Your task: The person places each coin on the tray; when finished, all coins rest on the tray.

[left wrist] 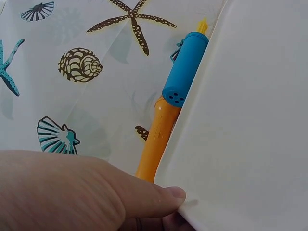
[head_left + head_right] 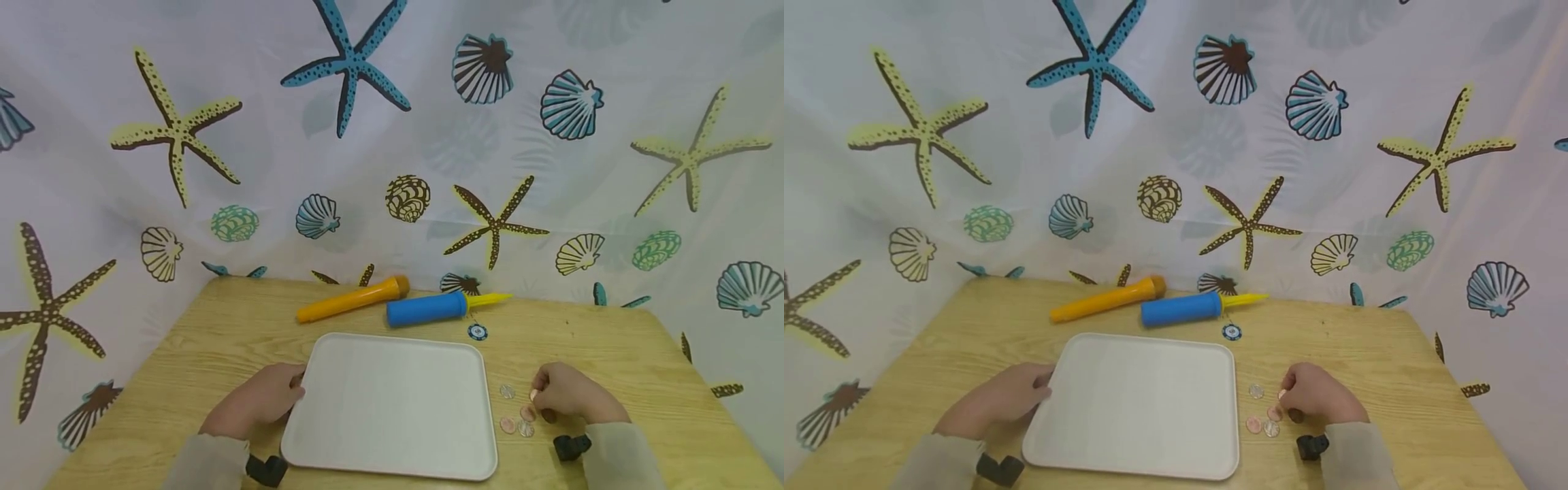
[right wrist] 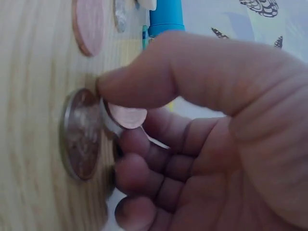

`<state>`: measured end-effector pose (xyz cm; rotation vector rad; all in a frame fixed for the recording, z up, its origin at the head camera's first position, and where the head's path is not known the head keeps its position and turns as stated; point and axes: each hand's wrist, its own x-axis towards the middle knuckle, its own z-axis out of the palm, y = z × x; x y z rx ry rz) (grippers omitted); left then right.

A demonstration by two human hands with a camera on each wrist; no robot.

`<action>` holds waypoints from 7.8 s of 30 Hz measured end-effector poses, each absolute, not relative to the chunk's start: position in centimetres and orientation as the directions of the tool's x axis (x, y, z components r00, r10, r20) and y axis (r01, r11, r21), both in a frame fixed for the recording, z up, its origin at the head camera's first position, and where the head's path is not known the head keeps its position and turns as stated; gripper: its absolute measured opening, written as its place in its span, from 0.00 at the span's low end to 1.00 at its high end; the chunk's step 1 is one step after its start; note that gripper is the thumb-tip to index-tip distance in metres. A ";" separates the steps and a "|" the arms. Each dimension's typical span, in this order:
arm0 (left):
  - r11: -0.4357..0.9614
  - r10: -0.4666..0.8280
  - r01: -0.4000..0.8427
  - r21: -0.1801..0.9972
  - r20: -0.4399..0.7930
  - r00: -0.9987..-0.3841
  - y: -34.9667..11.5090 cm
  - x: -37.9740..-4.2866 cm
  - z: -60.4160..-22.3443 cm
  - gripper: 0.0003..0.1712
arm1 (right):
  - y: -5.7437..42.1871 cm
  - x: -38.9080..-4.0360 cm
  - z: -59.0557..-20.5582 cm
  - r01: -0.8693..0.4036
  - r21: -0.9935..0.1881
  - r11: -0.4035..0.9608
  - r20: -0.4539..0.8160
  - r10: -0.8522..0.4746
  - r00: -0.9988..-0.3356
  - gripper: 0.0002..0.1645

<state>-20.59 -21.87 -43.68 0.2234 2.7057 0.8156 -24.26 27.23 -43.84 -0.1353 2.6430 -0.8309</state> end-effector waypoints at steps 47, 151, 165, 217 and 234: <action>0.840 0.200 0.020 0.542 -0.276 -0.940 -21.7 -20.8 -43.7 0.27 | 10.5 -25.0 -43.4 -0.205 -0.608 0.767 -0.196 -0.395 -0.897 0.06; 0.789 0.197 -0.038 0.613 -0.312 -0.929 -22.1 -20.9 -44.8 0.28 | 21.4 -23.9 -42.0 -0.284 -0.697 0.658 -0.098 -0.480 -0.872 0.08; 0.801 0.196 -0.034 0.597 -0.317 -0.928 -21.7 -20.8 -44.2 0.28 | 14.6 -24.0 -42.2 -0.109 -0.672 0.732 -0.218 -0.336 -0.916 0.07; 0.789 0.207 -0.022 0.615 -0.299 -0.932 -21.6 -20.6 -44.0 0.29 | 21.1 -24.2 -42.4 -0.158 -0.611 0.776 -0.131 -0.295 -0.946 0.03; 0.789 0.204 -0.030 0.614 -0.308 -0.929 -21.6 -20.4 -43.7 0.29 | 24.0 -24.1 -43.8 -0.125 -0.540 0.832 -0.185 -0.262 -0.947 0.14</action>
